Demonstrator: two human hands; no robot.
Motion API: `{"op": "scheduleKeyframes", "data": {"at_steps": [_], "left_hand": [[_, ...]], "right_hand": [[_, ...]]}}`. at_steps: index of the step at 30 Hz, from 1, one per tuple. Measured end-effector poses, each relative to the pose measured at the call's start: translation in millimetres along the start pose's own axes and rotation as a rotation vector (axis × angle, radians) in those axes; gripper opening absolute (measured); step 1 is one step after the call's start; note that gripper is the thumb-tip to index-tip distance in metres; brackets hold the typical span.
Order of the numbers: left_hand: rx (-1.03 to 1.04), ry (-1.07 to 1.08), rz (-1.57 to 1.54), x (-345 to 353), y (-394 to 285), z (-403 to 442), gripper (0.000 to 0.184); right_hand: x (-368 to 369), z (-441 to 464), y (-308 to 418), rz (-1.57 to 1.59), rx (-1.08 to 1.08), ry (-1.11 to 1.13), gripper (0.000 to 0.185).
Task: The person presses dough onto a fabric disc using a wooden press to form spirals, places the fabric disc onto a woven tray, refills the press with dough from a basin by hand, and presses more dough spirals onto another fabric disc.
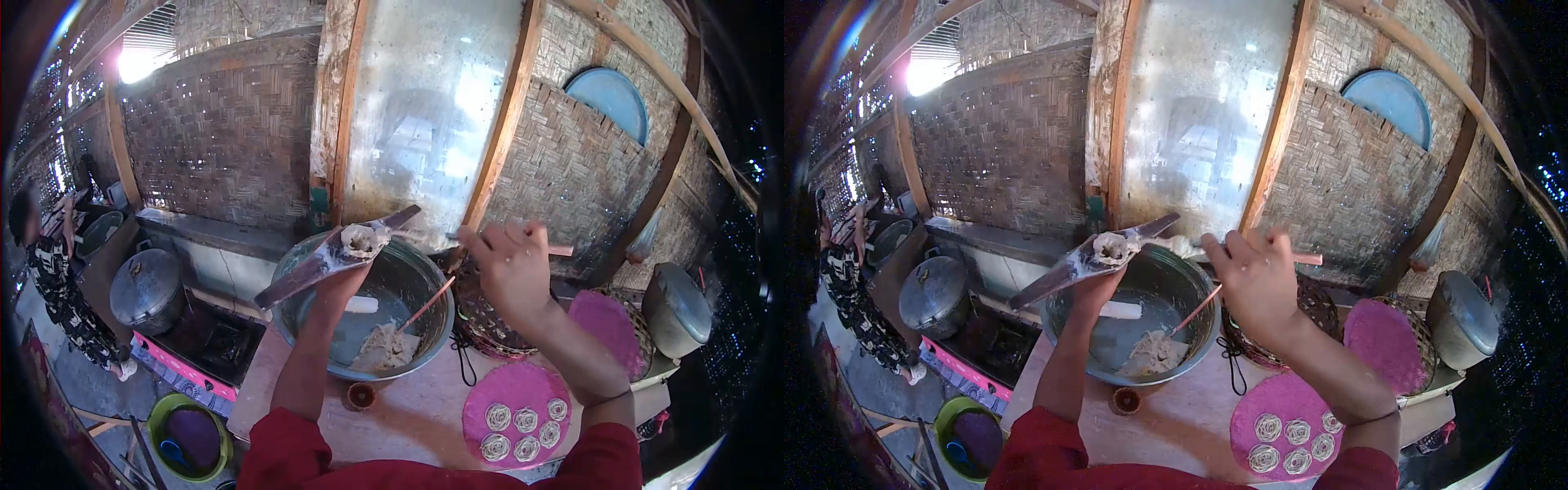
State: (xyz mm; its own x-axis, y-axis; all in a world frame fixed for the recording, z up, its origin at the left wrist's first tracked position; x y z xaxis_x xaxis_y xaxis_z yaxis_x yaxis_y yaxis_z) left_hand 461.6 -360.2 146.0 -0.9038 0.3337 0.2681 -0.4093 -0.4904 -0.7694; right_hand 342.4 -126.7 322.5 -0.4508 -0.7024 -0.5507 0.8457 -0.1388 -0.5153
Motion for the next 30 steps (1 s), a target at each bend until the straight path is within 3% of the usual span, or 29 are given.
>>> {"op": "scheduleKeyframes", "data": {"at_steps": [4,5,8,9,11,12,13,15,16,18,19,22,23,24,25,26,28,30], "left_hand": [[0.255,0.220,0.796,17.3,-42.4,-4.2,0.028],[0.424,0.134,0.766,26.0,-64.9,-17.4,0.029],[0.497,0.227,0.606,38.0,-101.2,-30.4,0.026],[0.498,0.231,0.605,37.7,-100.1,-30.3,0.026],[0.312,0.338,0.785,30.9,-90.6,-28.1,0.032],[0.311,0.332,0.787,22.6,-56.8,-18.2,0.032],[0.128,0.296,0.503,10.8,0.2,-1.4,0.032],[0.027,0.235,0.344,6.0,-5.4,-1.2,0.034],[-0.019,0.199,0.263,5.4,-16.5,-1.1,0.035],[0.308,0.188,0.912,20.2,-47.4,-10.3,0.023],[0.459,0.179,0.916,29.1,-67.2,-15.6,0.022],[0.492,0.082,0.893,27.0,-47.8,-10.7,0.023],[0.171,0.259,0.324,14.7,-25.2,-1.1,0.023],[-0.169,0.247,-0.238,2.2,-2.3,7.8,0.024],[0.110,0.321,0.514,-6.1,-17.3,9.9,0.027],[0.397,0.363,1.263,-8.3,-25.9,10.5,0.032],[0.363,0.294,1.139,-7.5,-23.7,9.2,0.032],[0.287,0.164,0.890,-3.6,-27.3,2.7,0.032]], "right_hand": [[-17.6,14.6,11.8,0.061,-0.098,-0.017,0.026],[-14.7,18.8,15.0,0.040,-0.203,0.023,0.026],[1.2,13.6,23.5,0.061,-0.380,0.120,0.028],[1.7,8.8,26.1,-0.036,-0.437,0.060,0.027],[-6.1,2.0,27.2,-0.183,-0.504,0.029,0.029],[-14.3,0.8,22.4,-0.181,-0.509,0.026,0.029],[-21.9,-0.4,14.8,-0.078,-0.338,0.051,0.031],[-27.0,-4.0,-2.3,0.169,-0.071,0.113,0.041],[-18.3,-4.0,0.5,0.167,-0.070,0.108,0.041],[19.9,-11.1,16.3,0.497,0.258,0.085,0.048],[35.7,-12.4,28.3,0.560,0.316,0.107,0.055],[65.8,-32.1,62.6,0.621,0.206,0.044,0.055],[64.2,-37.9,63.1,0.625,0.205,0.040,0.055],[61.0,-44.1,60.5,0.844,0.187,0.168,0.054],[57.5,-47.2,57.4,1.061,0.168,0.297,0.054],[51.2,-45.1,51.9,1.063,0.169,0.292,0.054],[42.1,-35.8,34.9,1.123,0.395,0.324,0.050],[50.4,-34.5,33.1,1.072,0.417,0.404,0.049]]}}
Point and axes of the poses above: each hand's wrist, its own z-axis towards the middle knuckle, its own x-axis out of the palm, y = z × x, the point moved 1 cm from there along z, towards the middle knuckle, and after that the axes turned 1 degree about y, right-handed, at the moved point
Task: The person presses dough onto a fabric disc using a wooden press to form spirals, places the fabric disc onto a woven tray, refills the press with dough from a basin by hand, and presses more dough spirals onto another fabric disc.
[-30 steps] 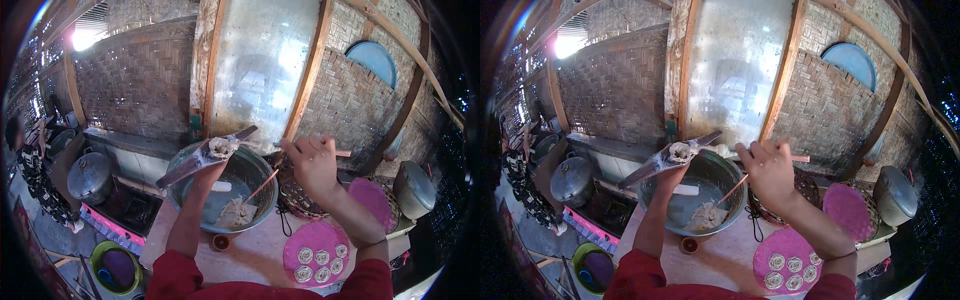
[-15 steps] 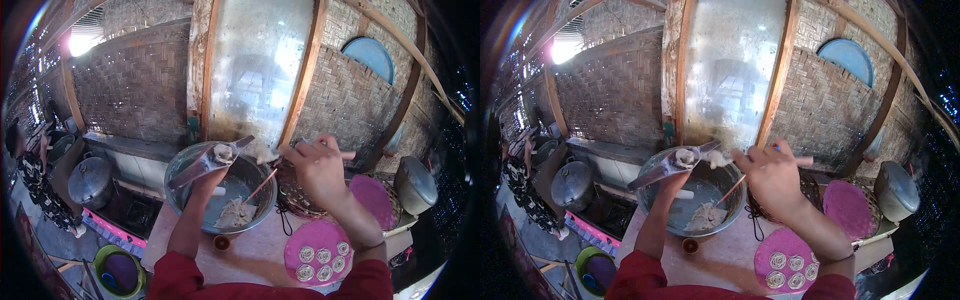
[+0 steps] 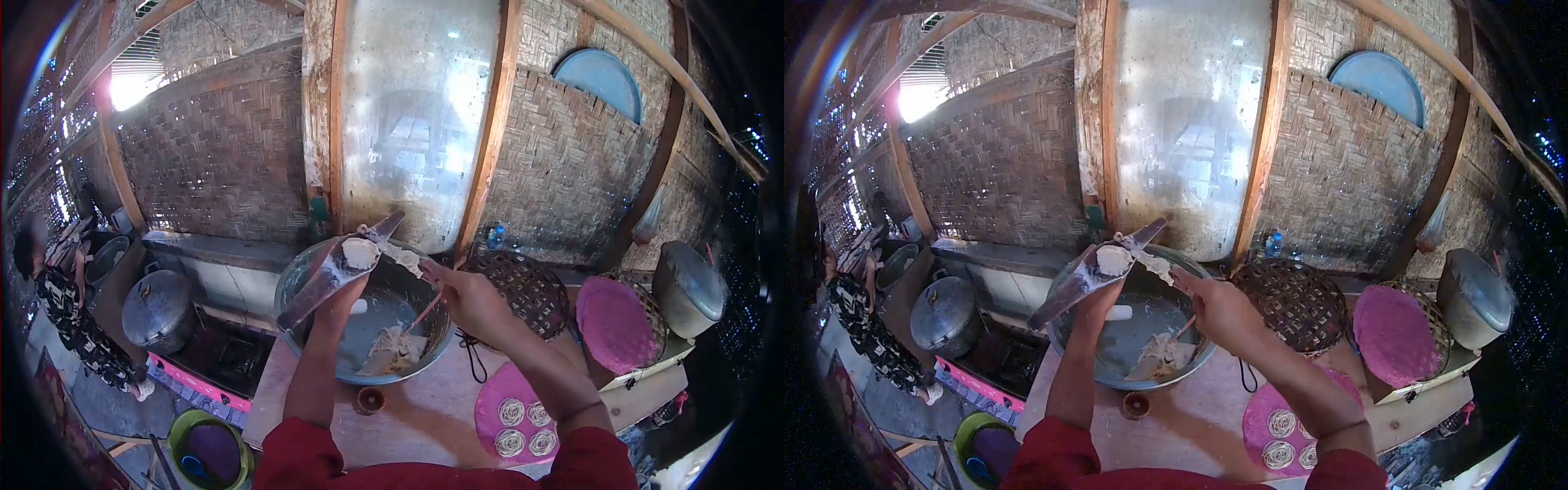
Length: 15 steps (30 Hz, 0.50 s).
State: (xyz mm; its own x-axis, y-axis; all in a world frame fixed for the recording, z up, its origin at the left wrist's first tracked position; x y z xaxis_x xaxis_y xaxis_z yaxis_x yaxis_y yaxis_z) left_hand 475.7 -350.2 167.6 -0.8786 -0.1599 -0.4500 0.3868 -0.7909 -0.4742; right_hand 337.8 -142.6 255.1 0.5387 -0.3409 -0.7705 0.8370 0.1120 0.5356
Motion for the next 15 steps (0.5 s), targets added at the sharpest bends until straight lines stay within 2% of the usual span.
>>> {"op": "scheduleKeyframes", "data": {"at_steps": [1,4,5,6,8,9,11,13,14,15], "left_hand": [[0.046,-0.045,0.071,-10.9,-15.7,2.1,0.035],[0.008,-0.035,0.012,2.2,1.1,6.1,0.037],[0.004,0.057,0.148,4.4,10.5,7.8,0.039],[0.004,0.055,0.149,9.5,23.7,6.0,0.039],[0.077,-0.272,-0.215,13.0,50.1,-0.4,0.042],[-0.086,-0.104,-0.229,8.2,61.8,9.3,0.044],[-0.178,-0.086,-0.250,-0.6,74.2,16.4,0.044],[-0.151,-0.201,-0.237,-16.2,75.1,14.5,0.041],[-0.228,-0.226,-0.406,-38.3,56.6,17.6,0.044],[-0.303,-0.265,-0.576,-61.0,37.4,20.7,0.046]], "right_hand": [[3.9,0.0,3.2,-0.006,-0.044,-0.006,0.048],[18.1,-0.3,1.9,0.011,-0.165,-0.020,0.047],[21.3,-1.1,0.4,0.040,-0.234,-0.036,0.048],[13.8,-1.3,4.5,0.040,-0.236,-0.035,0.048],[-8.3,-0.6,12.9,0.389,-0.028,0.277,0.041],[-12.1,2.9,9.2,0.387,-0.031,0.279,0.041],[-9.3,9.2,-8.2,-0.398,0.048,0.490,0.038],[43.4,10.8,-59.8,-0.542,-0.076,0.573,0.034],[70.8,5.7,-93.4,-0.539,-0.072,0.574,0.034],[96.0,1.9,-124.3,-0.692,-0.206,0.505,0.032]]}}
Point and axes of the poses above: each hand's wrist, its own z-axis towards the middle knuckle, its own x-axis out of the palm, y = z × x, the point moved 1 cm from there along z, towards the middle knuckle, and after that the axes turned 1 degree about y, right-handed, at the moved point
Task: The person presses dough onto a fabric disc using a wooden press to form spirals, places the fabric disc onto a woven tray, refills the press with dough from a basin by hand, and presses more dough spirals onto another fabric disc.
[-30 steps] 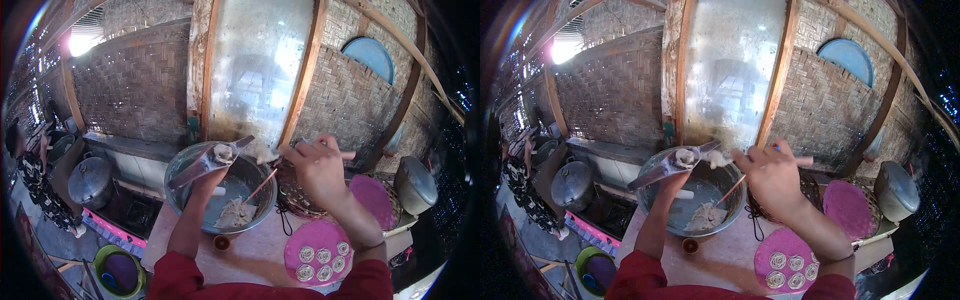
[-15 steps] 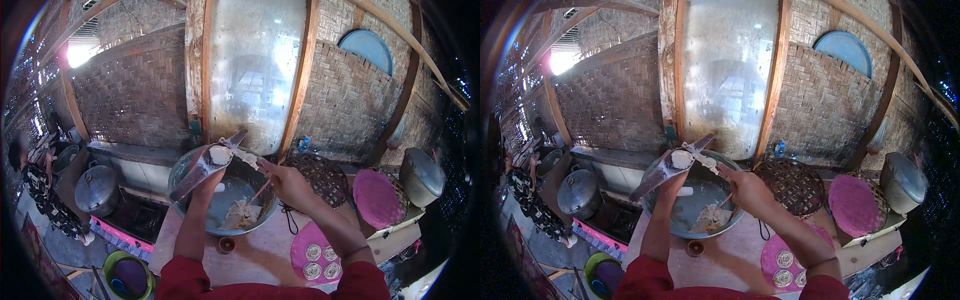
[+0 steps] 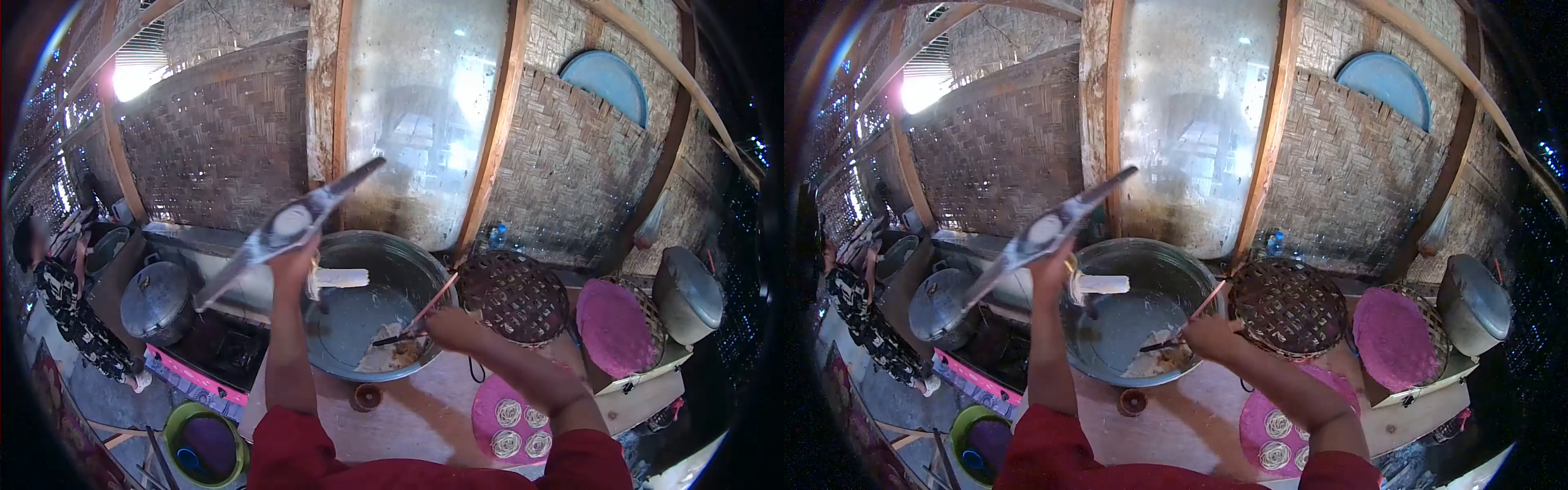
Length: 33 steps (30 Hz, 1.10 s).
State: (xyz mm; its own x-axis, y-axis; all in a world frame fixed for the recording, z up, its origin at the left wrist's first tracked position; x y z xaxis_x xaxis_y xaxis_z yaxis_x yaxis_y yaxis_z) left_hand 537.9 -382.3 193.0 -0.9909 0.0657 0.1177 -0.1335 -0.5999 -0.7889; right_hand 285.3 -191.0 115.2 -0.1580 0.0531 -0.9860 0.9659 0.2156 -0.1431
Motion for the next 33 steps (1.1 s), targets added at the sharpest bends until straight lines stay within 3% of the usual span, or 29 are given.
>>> {"op": "scheduleKeyframes", "data": {"at_steps": [1,3,4,5,6,8,9,10,11,12,14,16,17,18,21,22,23,24,25,27,33], "left_hand": [[-0.060,-0.058,-0.063,-11.7,-12.8,4.4,0.039],[-0.123,0.033,-0.677,-34.5,-39.5,11.0,0.027],[-0.076,0.035,-0.841,-31.4,-66.8,9.6,0.014],[-0.081,0.033,-0.833,-28.6,-79.2,5.4,0.014],[-0.132,0.144,-1.049,-24.1,-88.2,0.9,0.011],[-0.276,0.281,-1.310,-2.9,-95.1,-13.6,0.011],[-0.345,0.362,-1.404,11.1,-93.8,-23.6,0.012],[-0.416,0.444,-1.499,26.1,-90.3,-33.7,0.012],[-0.428,0.454,-1.506,41.5,-87.0,-44.6,0.012],[-0.539,0.513,-1.577,57.5,-83.5,-56.4,0.011],[-0.666,0.576,-1.650,76.7,-75.9,-75.6,0.011],[-0.622,0.397,-1.136,86.1,-65.8,-90.2,0.014],[-0.630,0.406,-1.140,86.0,-56.6,-100.4,0.014],[-0.404,0.483,-0.740,80.3,-43.3,-113.1,0.020],[0.300,0.608,0.445,74.3,-14.9,-152.6,0.039],[0.366,0.680,0.480,79.6,-19.3,-170.5,0.040],[0.349,0.801,0.398,88.3,-25.0,-187.2,0.040],[0.247,0.946,0.224,97.6,-36.1,-198.8,0.041],[0.132,1.078,0.064,106.7,-45.9,-209.9,0.042],[-0.010,1.279,-0.103,121.1,-63.3,-233.0,0.043],[-0.208,1.564,-0.240,141.5,-98.2,-271.8,0.049]], "right_hand": [[15.2,7.2,-4.3,-0.186,-0.064,-0.089,0.031],[-32.7,-0.7,3.5,-0.226,-0.083,-0.184,0.027],[-50.3,-1.2,2.5,0.176,-0.081,-0.268,0.035],[-59.3,-4.8,4.6,0.583,-0.072,-0.341,0.045],[-60.5,-8.4,13.1,0.593,-0.071,-0.338,0.045],[-60.2,-11.5,39.1,1.884,-0.220,0.084,0.076],[-68.4,-19.0,58.3,1.892,-0.213,0.072,0.076],[-79.0,-29.0,81.1,2.260,-0.176,0.117,0.086],[-80.2,-37.3,95.3,2.627,-0.130,0.164,0.096],[-64.8,-41.4,98.7,2.586,-0.107,-0.003,0.098],[-48.7,-61.5,106.0,2.713,-0.416,0.027,0.095],[-29.6,-95.7,94.2,2.785,-0.346,-0.084,0.094],[-30.4,-116.8,82.4,2.737,-0.276,-0.210,0.091],[-33.3,-137.9,71.1,2.679,-0.199,-0.328,0.088],[-60.2,-206.0,40.9,2.037,0.124,-0.670,0.082],[-73.2,-215.5,43.9,2.037,0.156,-0.692,0.082],[-92.6,-223.4,47.9,1.690,0.207,-0.837,0.082],[-107.7,-231.3,51.2,1.332,0.254,-0.941,0.084],[-114.1,-239.4,52.5,1.326,0.287,-0.950,0.084],[-123.0,-254.4,56.8,0.967,0.240,-0.829,0.091],[-141.7,-287.4,61.2,0.569,0.354,-0.442,0.090]]}}
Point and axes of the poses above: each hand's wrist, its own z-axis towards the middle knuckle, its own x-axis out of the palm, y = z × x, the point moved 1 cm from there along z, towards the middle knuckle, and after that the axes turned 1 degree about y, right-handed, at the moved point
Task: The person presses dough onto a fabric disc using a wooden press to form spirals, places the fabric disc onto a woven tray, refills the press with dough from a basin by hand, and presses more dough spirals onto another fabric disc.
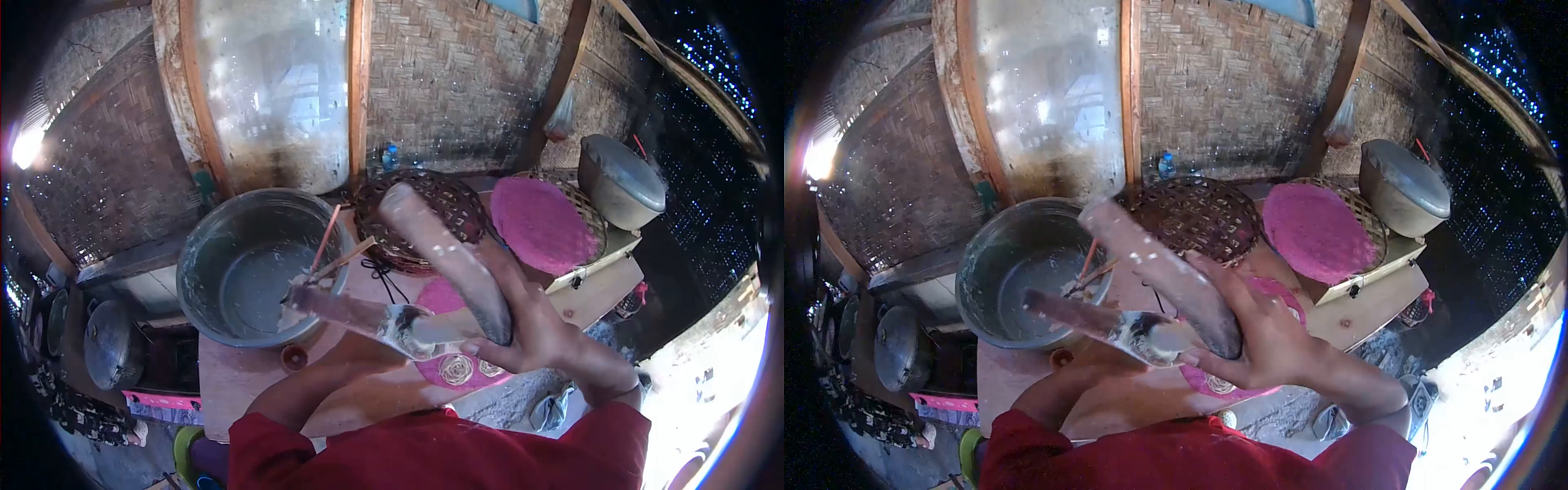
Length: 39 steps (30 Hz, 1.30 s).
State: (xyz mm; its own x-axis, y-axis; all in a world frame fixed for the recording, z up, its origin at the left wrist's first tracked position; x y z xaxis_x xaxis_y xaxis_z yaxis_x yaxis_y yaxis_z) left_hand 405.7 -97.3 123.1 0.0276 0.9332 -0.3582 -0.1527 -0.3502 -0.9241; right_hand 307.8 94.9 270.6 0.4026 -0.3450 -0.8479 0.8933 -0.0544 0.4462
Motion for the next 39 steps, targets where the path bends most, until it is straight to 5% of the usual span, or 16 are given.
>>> {"op": "scheduleKeyframes", "data": {"at_steps": [3,6,8,10,13,16,20,22,26,31,39], "left_hand": [[-0.023,0.036,-0.215,24.1,-4.9,7.4,0.050],[0.042,0.104,0.061,53.4,1.7,27.8,0.054],[-0.133,0.010,0.053,62.7,1.1,39.2,0.065],[0.022,0.059,-0.416,63.2,43.2,58.8,0.062],[0.143,-0.089,-0.138,33.9,25.4,86.9,0.063],[0.285,-0.077,-0.081,3.2,-11.3,114.5,0.077],[0.245,-0.046,-0.414,-15.3,-31.0,144.3,0.108],[0.206,-0.447,-1.017,-6.5,-35.6,160.3,0.114],[-0.024,-0.609,-0.947,24.7,-0.8,222.9,0.134],[-0.284,-0.887,-0.909,59.7,30.4,276.1,0.108],[-0.394,-0.979,-0.908,87.2,105.1,303.8,0.094]], "right_hand": [[0.8,-3.1,-11.8,-0.012,-0.011,0.076,0.086],[0.7,-9.3,-26.7,0.013,0.038,0.149,0.085],[-0.1,-13.7,-40.6,0.000,0.021,0.156,0.085],[-3.2,-16.7,-82.0,0.069,0.025,0.151,0.085],[-27.5,-46.0,-134.0,0.898,0.366,0.448,0.092],[1.7,-90.2,-185.4,1.425,0.328,0.742,0.096],[-4.8,-105.5,-183.5,1.333,0.405,0.279,0.074],[-5.1,-114.1,-195.0,1.266,0.408,0.201,0.065],[0.4,-127.5,-227.6,0.928,0.549,0.238,0.050],[14.3,-148.9,-293.5,0.956,0.689,0.307,0.051],[26.4,-152.2,-338.1,1.066,0.820,0.317,0.048]]}}
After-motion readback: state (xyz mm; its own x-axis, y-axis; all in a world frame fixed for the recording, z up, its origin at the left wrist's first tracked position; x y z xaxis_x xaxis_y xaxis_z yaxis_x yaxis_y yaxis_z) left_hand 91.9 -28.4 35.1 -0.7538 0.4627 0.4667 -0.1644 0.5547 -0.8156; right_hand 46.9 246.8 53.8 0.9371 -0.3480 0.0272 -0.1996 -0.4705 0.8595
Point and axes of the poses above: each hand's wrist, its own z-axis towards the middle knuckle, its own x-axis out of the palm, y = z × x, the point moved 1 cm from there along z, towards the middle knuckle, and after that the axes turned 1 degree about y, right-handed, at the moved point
